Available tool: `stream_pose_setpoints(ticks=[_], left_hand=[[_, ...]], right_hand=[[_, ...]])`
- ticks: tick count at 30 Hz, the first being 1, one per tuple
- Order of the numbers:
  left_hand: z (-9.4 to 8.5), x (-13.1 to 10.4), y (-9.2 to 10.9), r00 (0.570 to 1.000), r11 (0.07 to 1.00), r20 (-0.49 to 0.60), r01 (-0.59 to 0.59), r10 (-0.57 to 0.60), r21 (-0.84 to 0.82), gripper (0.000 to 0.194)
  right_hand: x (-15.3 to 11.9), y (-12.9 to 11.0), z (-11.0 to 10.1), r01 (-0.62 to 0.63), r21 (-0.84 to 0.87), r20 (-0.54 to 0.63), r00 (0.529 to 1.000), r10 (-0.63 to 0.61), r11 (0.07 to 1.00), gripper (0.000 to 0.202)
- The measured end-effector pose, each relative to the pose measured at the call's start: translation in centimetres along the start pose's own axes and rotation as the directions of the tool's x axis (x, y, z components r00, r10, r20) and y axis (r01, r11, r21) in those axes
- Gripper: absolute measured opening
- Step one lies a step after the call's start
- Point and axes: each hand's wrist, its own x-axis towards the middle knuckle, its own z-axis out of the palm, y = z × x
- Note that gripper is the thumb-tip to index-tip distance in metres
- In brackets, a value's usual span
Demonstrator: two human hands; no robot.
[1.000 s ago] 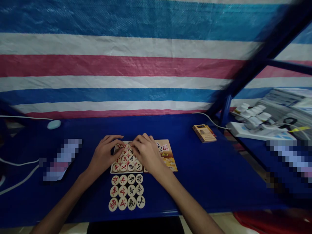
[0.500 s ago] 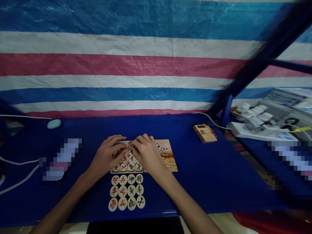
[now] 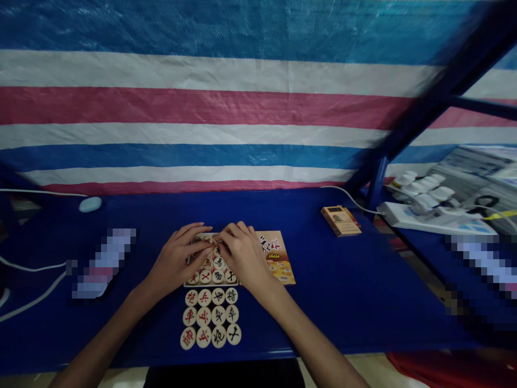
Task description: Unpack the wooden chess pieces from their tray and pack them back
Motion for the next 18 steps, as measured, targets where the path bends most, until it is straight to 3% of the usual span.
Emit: stream_pose_setpoints(ticks=[18], left_hand=[[-0.49, 0.1, 0.4, 0.999, 0.999, 0.032, -0.04, 0.041, -0.029, 0.021]], right_hand=[[0.08, -0.54, 0.43, -0.061, 0.005, -0.051, 0.997, 0.061, 0.998, 0.007]])
